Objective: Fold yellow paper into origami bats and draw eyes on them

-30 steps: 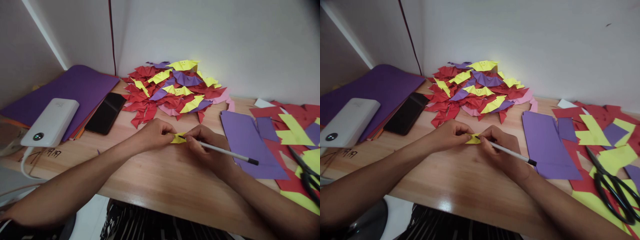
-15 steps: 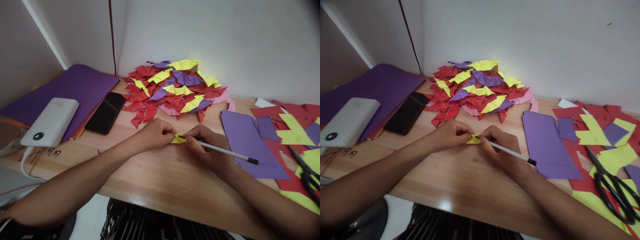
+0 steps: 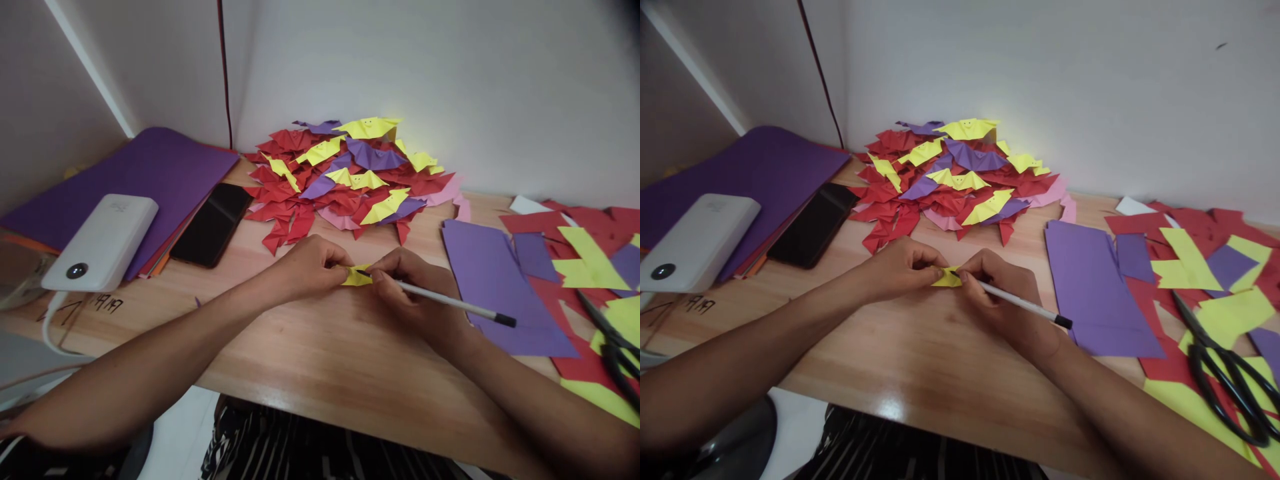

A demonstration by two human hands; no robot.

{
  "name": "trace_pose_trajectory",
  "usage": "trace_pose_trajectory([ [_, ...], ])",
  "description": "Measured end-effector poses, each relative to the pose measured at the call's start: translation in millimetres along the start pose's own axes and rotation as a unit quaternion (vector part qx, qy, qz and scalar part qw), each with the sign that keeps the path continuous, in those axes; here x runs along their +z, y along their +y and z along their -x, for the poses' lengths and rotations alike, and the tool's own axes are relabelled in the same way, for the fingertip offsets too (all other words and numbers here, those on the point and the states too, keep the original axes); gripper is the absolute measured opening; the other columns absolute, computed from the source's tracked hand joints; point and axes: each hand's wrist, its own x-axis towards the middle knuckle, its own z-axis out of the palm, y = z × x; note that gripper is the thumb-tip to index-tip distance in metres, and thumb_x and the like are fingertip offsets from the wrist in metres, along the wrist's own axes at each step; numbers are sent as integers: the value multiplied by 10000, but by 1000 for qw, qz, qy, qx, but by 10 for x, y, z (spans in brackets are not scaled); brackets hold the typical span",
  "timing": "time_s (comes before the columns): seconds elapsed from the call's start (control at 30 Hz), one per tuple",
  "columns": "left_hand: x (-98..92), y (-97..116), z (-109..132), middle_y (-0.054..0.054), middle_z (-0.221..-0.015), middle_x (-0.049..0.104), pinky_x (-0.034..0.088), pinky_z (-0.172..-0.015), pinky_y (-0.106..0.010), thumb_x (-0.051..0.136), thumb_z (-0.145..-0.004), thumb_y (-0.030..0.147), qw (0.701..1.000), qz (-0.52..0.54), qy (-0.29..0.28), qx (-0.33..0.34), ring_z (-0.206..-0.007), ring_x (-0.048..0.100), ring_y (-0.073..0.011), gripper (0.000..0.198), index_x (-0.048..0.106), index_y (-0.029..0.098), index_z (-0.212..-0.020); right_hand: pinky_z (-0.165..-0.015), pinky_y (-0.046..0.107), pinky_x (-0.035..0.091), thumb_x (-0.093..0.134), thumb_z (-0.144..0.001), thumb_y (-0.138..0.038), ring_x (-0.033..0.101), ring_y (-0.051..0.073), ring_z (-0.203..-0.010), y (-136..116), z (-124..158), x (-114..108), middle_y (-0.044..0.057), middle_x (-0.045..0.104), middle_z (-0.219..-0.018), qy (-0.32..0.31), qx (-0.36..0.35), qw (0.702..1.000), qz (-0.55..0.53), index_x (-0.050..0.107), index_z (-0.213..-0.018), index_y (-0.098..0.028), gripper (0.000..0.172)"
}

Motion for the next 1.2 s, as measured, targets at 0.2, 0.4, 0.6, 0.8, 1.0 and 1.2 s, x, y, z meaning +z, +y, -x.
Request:
trace_pose_trajectory([
  [0.2, 3, -8, -2, -11, -715, 699, 354, -526, -192, 518, -744, 228, 1000, 4, 2, 2, -647, 569, -107, 258, 746, 147, -831, -410, 203, 320, 552, -843, -205, 448, 76, -444, 1, -7, -1, -42, 555, -559, -2, 0, 1000, 1, 566, -761, -214, 83],
  [0.4, 3, -7, -3, -11, -715, 696, 356, -527, -191, 528, -741, 225, 1000, 2, 0, 1, -647, 569, -109, 250, 749, 149, -829, -403, 212, 302, 552, -842, -208, 430, 78, -432, -33, -3, -6, -47, 529, -535, -1, 0, 1000, 1, 564, -755, -219, 89],
  [0.6, 0, 1, 2, -10, -702, 689, 350, -522, -191, 529, -743, 229, 1000, 1, 1, 0, -640, 557, -107, 246, 749, 151, -822, -416, 213, 317, 551, -848, -216, 446, 82, -451, -1, 8, 6, -41, 543, -557, -2, 1, 1000, 0, 567, -770, -218, 80],
  [0.8, -1, 3, 3, -9, -709, 691, 356, -525, -191, 525, -741, 230, 1000, 1, 1, -6, -644, 558, -107, 252, 747, 153, -831, -409, 213, 297, 552, -842, -215, 427, 78, -438, -26, 6, -6, -45, 532, -543, 0, -1, 1000, 2, 570, -767, -214, 78],
  [1.0, -7, 14, 7, -16, -720, 697, 376, -535, -193, 526, -743, 234, 1000, 4, -3, -10, -658, 577, -114, 253, 745, 147, -836, -407, 214, 289, 546, -848, -215, 421, 78, -434, -45, 13, -14, -46, 521, -534, -3, 0, 1000, 1, 565, -763, -216, 88],
  [1.2, 0, 13, 6, -21, -732, 703, 386, -544, -193, 527, -750, 235, 1000, 5, -5, -8, -670, 588, -118, 256, 746, 142, -845, -410, 219, 296, 548, -849, -228, 424, 82, -436, -29, 6, -7, -43, 529, -544, -3, 5, 1000, 7, 572, -777, -220, 76],
])
